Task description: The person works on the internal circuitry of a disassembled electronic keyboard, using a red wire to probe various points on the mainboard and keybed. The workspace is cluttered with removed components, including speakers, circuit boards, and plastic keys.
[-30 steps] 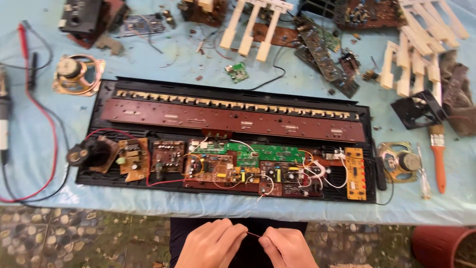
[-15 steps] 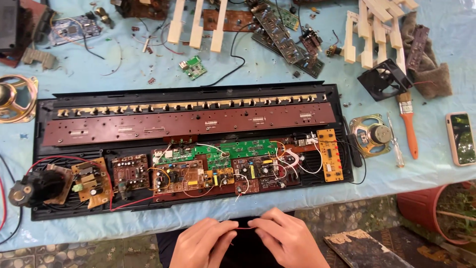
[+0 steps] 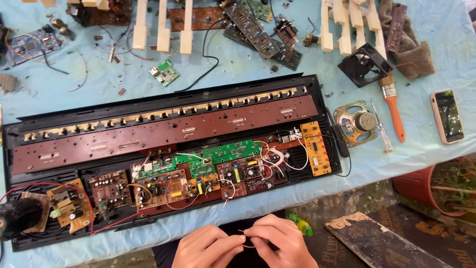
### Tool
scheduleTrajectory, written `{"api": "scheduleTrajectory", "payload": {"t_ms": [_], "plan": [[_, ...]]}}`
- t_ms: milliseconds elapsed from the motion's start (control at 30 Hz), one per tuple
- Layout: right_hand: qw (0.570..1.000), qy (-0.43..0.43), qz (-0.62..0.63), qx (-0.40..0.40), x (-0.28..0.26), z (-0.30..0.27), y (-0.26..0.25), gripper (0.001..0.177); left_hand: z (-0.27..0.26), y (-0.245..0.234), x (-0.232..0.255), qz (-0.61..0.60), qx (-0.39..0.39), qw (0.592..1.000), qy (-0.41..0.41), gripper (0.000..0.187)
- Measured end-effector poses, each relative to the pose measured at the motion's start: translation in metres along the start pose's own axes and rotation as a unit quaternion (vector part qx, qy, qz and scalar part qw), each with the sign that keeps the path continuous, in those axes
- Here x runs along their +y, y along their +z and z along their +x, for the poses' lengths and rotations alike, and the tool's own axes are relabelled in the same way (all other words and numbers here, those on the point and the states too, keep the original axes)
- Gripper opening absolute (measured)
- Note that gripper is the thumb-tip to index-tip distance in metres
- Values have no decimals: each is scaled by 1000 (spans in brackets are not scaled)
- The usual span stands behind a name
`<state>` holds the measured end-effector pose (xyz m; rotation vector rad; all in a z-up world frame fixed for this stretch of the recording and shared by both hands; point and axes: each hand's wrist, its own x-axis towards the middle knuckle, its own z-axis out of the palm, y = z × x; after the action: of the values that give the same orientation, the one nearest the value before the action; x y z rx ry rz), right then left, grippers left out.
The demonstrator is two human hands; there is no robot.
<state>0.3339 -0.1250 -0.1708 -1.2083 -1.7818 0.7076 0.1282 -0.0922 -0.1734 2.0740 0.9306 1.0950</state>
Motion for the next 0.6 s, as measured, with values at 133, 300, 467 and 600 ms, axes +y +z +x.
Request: {"api": "scheduleTrajectory", "payload": {"t_ms": [133, 300, 467, 600], "plan": [[1000, 10, 2, 24, -1, 4, -4, 15, 5, 2, 5, 0, 28, 1000, -11, 11], [994, 13, -29, 108, 2, 1, -5, 13, -3, 6, -2, 19, 7, 1000, 3, 16], [995, 28, -16, 91, 2, -1, -2, 19, 2, 5, 1, 12, -7, 1000, 6, 16], [998, 24, -8, 50, 2, 0, -3, 29, 3, 9, 3, 7, 29, 999, -26, 18]]}}
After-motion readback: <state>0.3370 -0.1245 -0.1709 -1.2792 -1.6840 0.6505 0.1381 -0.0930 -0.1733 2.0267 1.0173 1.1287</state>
